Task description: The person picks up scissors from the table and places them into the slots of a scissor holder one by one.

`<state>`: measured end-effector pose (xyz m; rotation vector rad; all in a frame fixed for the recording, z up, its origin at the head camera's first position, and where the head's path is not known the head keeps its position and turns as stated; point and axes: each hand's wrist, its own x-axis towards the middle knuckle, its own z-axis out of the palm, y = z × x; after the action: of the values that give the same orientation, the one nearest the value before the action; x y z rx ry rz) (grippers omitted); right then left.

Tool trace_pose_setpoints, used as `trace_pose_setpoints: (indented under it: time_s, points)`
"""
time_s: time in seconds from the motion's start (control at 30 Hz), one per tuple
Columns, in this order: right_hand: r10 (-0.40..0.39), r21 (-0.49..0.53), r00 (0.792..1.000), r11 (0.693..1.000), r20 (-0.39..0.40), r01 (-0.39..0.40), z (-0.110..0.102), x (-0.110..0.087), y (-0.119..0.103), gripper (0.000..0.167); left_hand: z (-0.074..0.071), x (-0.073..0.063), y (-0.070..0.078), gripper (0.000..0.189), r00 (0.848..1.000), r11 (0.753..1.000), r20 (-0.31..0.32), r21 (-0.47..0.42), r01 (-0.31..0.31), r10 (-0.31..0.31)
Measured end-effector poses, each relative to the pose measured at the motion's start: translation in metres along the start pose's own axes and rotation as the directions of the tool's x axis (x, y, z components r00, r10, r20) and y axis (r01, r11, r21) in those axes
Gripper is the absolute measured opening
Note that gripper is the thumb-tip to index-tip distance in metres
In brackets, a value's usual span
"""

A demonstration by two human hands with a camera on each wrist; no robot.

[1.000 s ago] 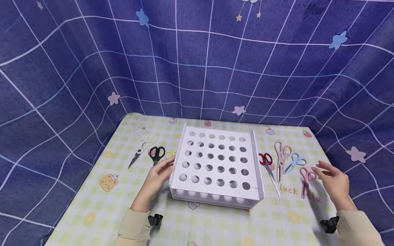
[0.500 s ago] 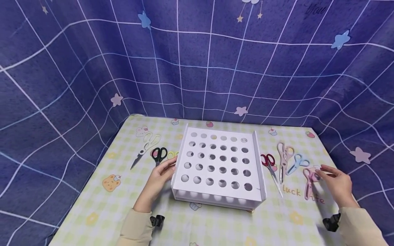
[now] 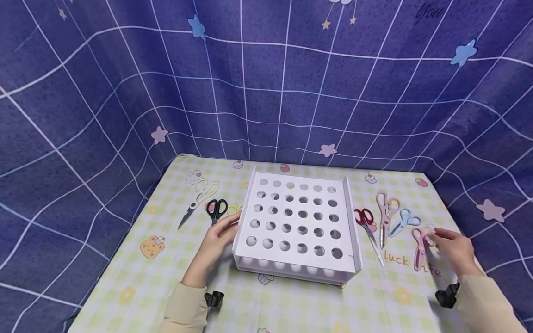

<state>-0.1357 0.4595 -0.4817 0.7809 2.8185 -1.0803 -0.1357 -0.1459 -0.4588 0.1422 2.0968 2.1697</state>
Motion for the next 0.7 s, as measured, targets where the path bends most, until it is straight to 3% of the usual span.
trace_pose_setpoints:
  time_s: [0.27,0.5,0.7]
  points:
    - [0.009,0.033,1.0,0.999,0.023,-0.01,0.001,0.003,0.003,0.066,0.0,0.0,0.0,0.048,1.0,1.0,0.003,0.003,0.001,-0.001]
    - [-0.01,0.042,1.0,0.999,0.026,0.009,0.007,0.007,0.007,0.055,-0.003,0.0,0.0,0.048,1.0,1.0,0.019,0.009,0.019,-0.02]
    - [0.02,0.089,0.999,0.996,0.038,-0.023,0.01,0.013,0.008,0.048,-0.004,-0.001,0.001,0.049,0.998,1.0,0.054,0.008,0.017,-0.017]
